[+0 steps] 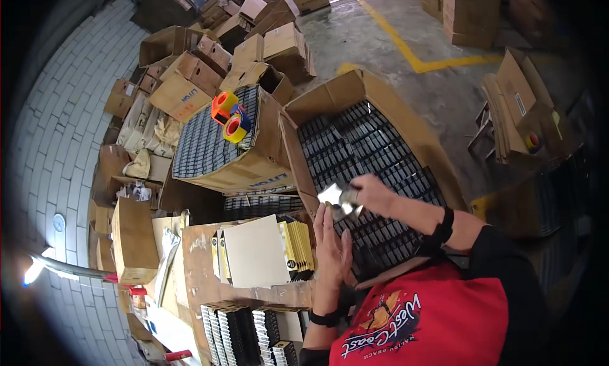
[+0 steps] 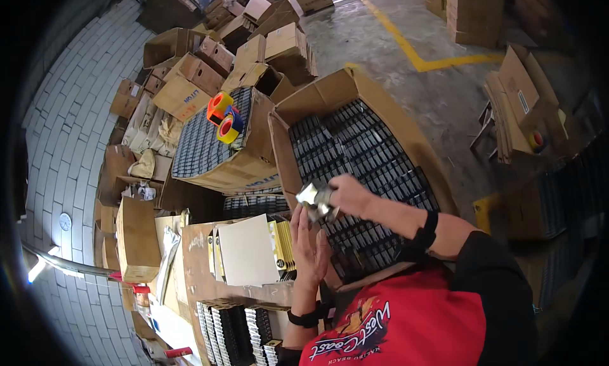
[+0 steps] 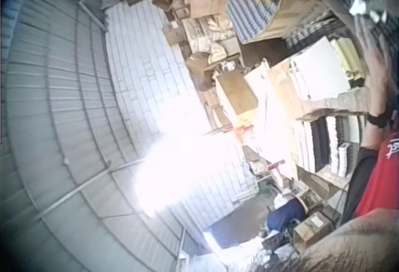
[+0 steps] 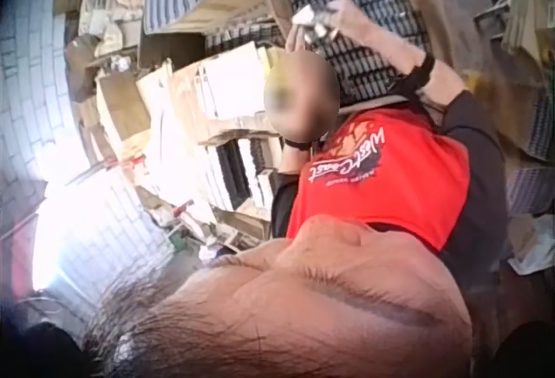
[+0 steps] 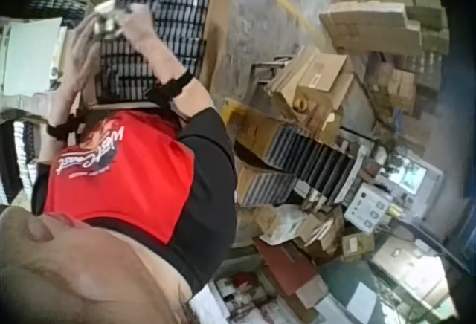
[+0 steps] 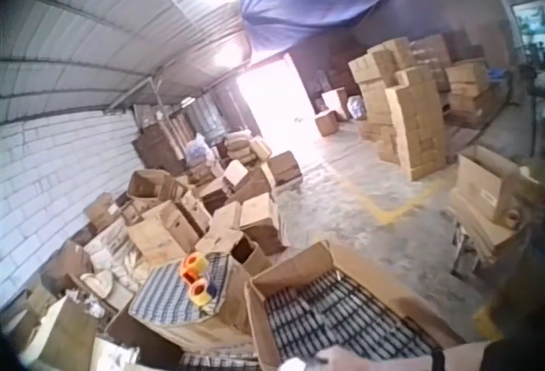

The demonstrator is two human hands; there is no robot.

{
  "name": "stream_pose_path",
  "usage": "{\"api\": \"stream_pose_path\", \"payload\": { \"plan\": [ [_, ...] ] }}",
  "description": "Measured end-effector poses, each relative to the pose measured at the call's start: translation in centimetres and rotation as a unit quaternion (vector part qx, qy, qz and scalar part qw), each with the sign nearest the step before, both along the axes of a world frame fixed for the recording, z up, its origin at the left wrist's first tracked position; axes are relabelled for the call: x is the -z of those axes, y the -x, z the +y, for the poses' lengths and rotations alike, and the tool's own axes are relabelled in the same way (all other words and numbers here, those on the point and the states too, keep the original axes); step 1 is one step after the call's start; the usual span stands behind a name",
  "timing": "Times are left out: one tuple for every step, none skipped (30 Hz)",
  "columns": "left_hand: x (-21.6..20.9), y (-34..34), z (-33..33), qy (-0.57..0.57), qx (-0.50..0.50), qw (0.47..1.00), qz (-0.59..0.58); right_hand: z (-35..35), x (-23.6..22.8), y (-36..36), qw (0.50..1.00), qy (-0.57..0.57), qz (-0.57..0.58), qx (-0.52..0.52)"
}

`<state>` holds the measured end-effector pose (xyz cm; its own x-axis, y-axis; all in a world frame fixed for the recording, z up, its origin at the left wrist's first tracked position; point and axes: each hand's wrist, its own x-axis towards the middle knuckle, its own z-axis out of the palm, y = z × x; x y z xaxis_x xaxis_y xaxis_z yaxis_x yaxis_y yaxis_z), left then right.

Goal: The person repeatedly picks up rows of small black batteries from a large cardboard box and places them into smaller individual cardboard boxes on a wooden table. The person handles the batteries by hand, arranging them in neat rows within the smaller boxes.

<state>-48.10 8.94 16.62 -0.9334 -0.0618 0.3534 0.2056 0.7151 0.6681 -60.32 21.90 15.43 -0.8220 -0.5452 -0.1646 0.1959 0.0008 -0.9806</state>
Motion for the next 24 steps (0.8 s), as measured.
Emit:
{"api": "stream_pose_path", "payload": {
  "plan": [
    [0.7,0.7,0.1,-0.021,-0.017,0.999,0.016,0.8,0.7,2.5,0.999,-0.032,0.001,0.028],
    [1.1,1.0,0.1,-0.051,-0.024,0.998,-0.004,1.6,2.2,5.3,0.996,-0.064,-0.001,0.058],
    [1.4,1.1,-0.3,-0.08,-0.03,0.996,-0.022,2.4,4.9,8.8,0.988,-0.116,0.029,0.1],
    [1.7,1.1,-0.6,-0.107,-0.038,0.993,-0.039,3.0,7.0,12.2,0.974,-0.167,0.06,0.139],
    [2.2,0.4,-0.8,-0.11,-0.097,0.989,-0.019,3.1,7.3,15.0,0.945,-0.267,0.102,0.159],
    [2.0,-0.8,-1.3,-0.089,-0.108,0.989,-0.045,2.9,7.6,17.5,0.903,-0.362,0.145,0.18],
    [1.7,-2.3,-1.9,-0.068,-0.116,0.988,-0.071,2.5,8.3,19.6,0.887,-0.382,0.154,0.207],
    [1.8,-3.8,-2.3,-0.065,-0.135,0.985,-0.086,1.7,9.0,21.5,0.871,-0.399,0.163,0.233],
    [2.1,-5.3,-2.4,-0.063,-0.154,0.981,-0.103,0.9,9.0,23.2,0.872,-0.421,0.149,0.199],
    [1.8,-6.5,-1.9,-0.09,-0.199,0.968,-0.126,0.0,10.3,25.3,0.886,-0.415,0.13,0.161],
    [1.6,-7.7,-1.5,-0.119,-0.244,0.951,-0.15,-1.4,11.3,26.7,0.898,-0.387,0.146,0.149],
    [2.0,-9.5,-1.3,-0.113,-0.275,0.943,-0.15,-3.2,12.6,27.7,0.911,-0.358,0.158,0.133],
    [2.0,-11.0,-1.3,-0.107,-0.3,0.936,-0.151,-4.9,15.7,29.0,0.914,-0.33,0.182,0.148],
    [1.3,-12.0,-1.2,-0.09,-0.322,0.925,-0.179,-6.3,18.3,30.0,0.917,-0.301,0.206,0.162],
    [0.1,-13.5,-0.6,-0.077,-0.355,0.908,-0.21,-7.8,19.2,29.9,0.917,-0.333,0.19,0.109],
    [-1.1,-14.8,0.0,-0.066,-0.389,0.887,-0.24,-8.6,20.1,29.4,0.918,-0.324,0.19,0.123],
    [-2.5,-15.7,0.8,-0.056,-0.422,0.875,-0.23,-9.3,21.0,29.3,0.92,-0.31,0.199,0.132],
    [-3.6,-16.8,1.3,-0.048,-0.459,0.859,-0.222,-9.8,21.8,29.1,0.923,-0.294,0.208,0.137],
    [-2.9,-19.6,0.9,-0.086,-0.479,0.851,-0.198,-8.7,23.6,31.0,0.861,-0.382,0.323,0.097],
    [-1.9,-21.6,0.3,-0.121,-0.506,0.845,-0.121,-9.2,24.3,30.7,0.782,-0.443,0.437,0.044],
    [-1.5,-24.5,0.3,-0.063,-0.531,0.83,-0.16,-7.8,24.3,31.1,0.716,-0.508,0.476,0.047],
    [-2.7,-26.2,0.6,-0.042,-0.553,0.815,-0.169,-6.8,23.3,30.9,0.73,-0.485,0.482,0.024],
    [-3.2,-28.9,0.4,-0.046,-0.593,0.786,-0.169,-5.3,24.5,33.2,0.776,-0.444,0.441,0.085],
    [-5.0,-30.4,-0.1,-0.029,-0.61,0.783,-0.122,-2.6,25.8,36.3,0.71,-0.427,0.552,0.089]
  ]
}}
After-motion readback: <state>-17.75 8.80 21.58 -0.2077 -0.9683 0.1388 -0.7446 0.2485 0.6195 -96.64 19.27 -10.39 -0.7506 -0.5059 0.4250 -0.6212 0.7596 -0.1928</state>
